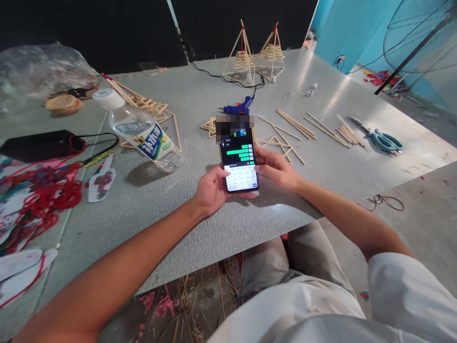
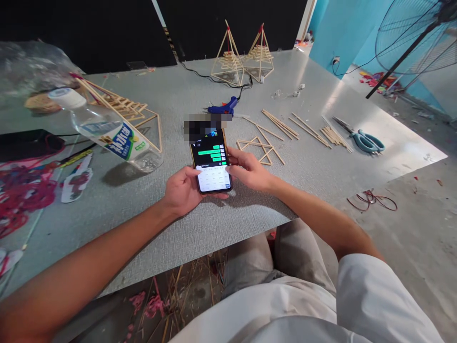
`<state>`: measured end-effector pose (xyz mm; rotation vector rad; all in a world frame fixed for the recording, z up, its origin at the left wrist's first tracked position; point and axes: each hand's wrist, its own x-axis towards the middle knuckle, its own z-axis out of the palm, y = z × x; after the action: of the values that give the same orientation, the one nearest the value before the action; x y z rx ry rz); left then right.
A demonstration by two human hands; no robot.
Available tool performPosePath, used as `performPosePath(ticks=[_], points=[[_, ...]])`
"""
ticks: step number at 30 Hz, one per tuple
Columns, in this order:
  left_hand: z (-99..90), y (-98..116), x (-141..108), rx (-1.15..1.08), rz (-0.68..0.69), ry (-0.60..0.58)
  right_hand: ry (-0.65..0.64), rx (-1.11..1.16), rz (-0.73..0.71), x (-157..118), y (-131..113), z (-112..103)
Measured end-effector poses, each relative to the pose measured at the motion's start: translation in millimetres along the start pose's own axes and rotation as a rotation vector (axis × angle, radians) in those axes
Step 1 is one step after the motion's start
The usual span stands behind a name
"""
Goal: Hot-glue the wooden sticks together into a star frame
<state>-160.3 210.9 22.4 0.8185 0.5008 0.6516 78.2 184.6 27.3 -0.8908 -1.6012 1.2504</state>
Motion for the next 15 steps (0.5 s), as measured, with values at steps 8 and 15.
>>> performPosePath(ticks=[8,15], points=[[-4.6,-1.5,-0.2,-0.005,0.005,0.040,-0.005,-0.112,-0.036,1.4,8.9,0.6],[-0.1,-1.1,-3.8,0.027,0.013,0.077,-0.010,-0.101,-0.020,1.9,15.2,2.9]])
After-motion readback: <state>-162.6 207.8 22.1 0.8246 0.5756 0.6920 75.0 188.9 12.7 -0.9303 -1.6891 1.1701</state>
